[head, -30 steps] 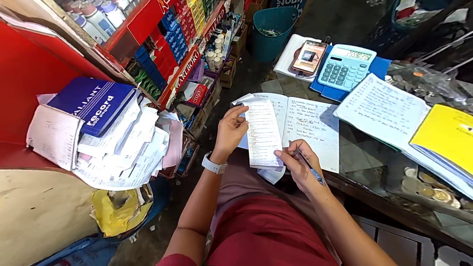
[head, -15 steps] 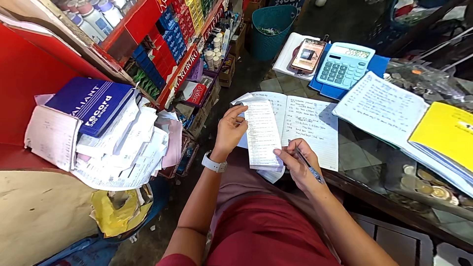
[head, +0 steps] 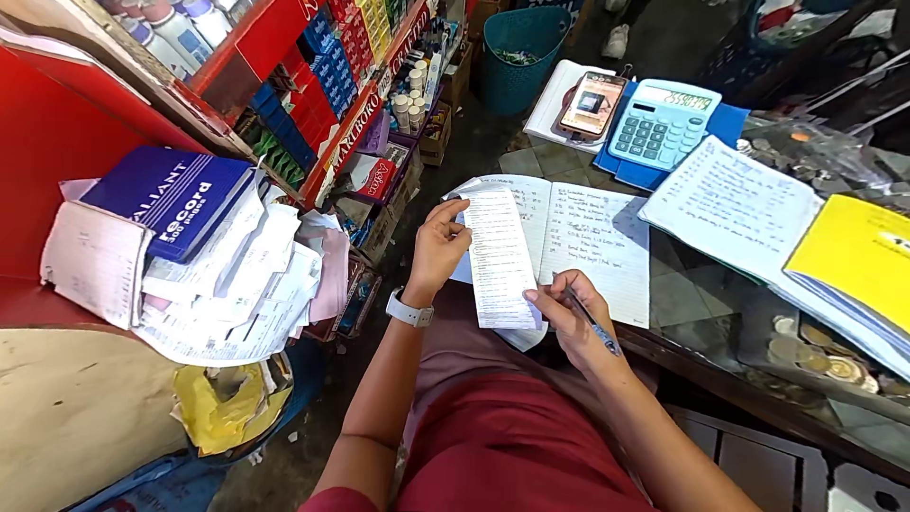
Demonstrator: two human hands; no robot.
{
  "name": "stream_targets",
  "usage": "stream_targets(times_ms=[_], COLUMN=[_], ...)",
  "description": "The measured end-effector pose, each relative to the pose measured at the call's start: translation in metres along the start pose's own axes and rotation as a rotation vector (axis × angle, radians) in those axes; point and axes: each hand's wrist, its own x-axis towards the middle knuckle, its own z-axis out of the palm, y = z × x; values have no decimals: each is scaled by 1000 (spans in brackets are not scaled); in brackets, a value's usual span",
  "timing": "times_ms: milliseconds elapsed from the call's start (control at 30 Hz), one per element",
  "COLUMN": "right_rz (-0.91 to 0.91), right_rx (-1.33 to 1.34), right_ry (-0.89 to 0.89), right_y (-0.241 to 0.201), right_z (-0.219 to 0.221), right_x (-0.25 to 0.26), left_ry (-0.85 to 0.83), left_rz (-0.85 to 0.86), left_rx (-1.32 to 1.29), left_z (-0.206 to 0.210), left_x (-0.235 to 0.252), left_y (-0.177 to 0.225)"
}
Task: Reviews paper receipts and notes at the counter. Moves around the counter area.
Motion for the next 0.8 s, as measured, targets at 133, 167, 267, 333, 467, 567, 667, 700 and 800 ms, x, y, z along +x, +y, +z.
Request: stream_targets(times_ms=[133, 167, 267, 333, 467, 567, 667, 700, 800], right_rz=[16, 16, 19, 18, 10, 16, 11, 11, 6], right_rx=[9, 8, 6, 12, 16, 10, 4, 0, 3], right_ry=[4, 6, 12, 12, 10, 10, 13, 12, 8], right_y=[1, 1, 0, 0, 2, 2, 3, 2, 3], right_z=[1, 1, 1, 2, 2, 1, 2, 2, 2], right_x=[-2, -2, -3, -4, -5, -5, -5, -5, -5], left_ry=[11, 12, 8, 6, 5, 6, 3, 0, 0], left_rz=[1, -4, -10, -9, -13, -17, -17, -16, -17], left_rx=[-2, -1, -1, 1, -6, -12, 1, 5, 14], left_z=[-1, 0, 0, 0, 1, 1, 1, 1, 1], left_x=[1, 1, 1, 2, 2, 2, 1, 1, 1], left_y=[-2, -3, -4, -5, -7, -8, -7, -7, -6])
